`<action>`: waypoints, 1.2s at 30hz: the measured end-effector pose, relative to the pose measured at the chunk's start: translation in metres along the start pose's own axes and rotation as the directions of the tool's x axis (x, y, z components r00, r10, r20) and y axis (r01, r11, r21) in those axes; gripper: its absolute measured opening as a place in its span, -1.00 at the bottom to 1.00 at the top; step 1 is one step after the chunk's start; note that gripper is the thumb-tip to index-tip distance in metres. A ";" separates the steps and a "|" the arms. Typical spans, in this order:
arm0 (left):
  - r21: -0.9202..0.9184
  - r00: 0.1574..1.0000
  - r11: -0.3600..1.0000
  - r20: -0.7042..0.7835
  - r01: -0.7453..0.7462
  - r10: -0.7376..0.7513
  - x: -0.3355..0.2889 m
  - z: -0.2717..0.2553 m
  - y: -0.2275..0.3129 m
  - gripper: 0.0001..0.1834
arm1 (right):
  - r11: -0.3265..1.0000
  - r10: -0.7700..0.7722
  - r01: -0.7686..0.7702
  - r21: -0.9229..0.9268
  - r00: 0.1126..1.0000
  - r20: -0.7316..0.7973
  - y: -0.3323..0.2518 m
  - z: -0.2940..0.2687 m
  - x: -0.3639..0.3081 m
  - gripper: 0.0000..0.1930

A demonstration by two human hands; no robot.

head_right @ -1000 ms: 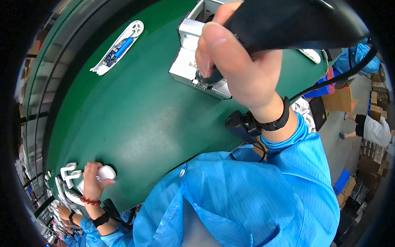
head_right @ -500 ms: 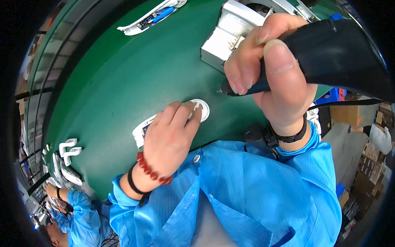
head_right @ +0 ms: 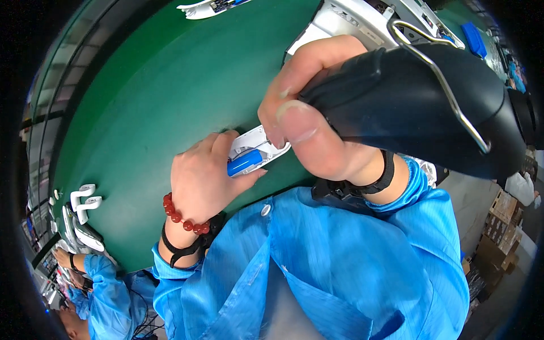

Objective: Assembling the plastic casing and internal wiring of a handheld electronic device using an electric screwdriver on a factory production line.

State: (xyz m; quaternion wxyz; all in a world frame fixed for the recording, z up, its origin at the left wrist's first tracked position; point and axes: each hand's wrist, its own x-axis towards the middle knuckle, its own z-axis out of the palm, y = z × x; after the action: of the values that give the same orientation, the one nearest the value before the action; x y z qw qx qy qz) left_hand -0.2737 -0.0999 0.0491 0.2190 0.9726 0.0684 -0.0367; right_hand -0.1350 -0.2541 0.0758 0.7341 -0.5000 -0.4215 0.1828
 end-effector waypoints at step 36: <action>-0.027 0.997 0.998 -0.061 -0.048 0.046 -0.001 0.010 -0.015 -0.33 | 0.979 -0.151 0.168 0.112 0.978 -0.147 -0.008 -0.060 0.034 -0.75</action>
State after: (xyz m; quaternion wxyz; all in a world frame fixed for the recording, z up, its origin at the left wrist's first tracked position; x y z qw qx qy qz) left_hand -0.2778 -0.0910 0.0340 0.2313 0.9715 0.0526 -0.0010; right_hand -0.0685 -0.2687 0.0895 0.8034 -0.4294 -0.3964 0.1141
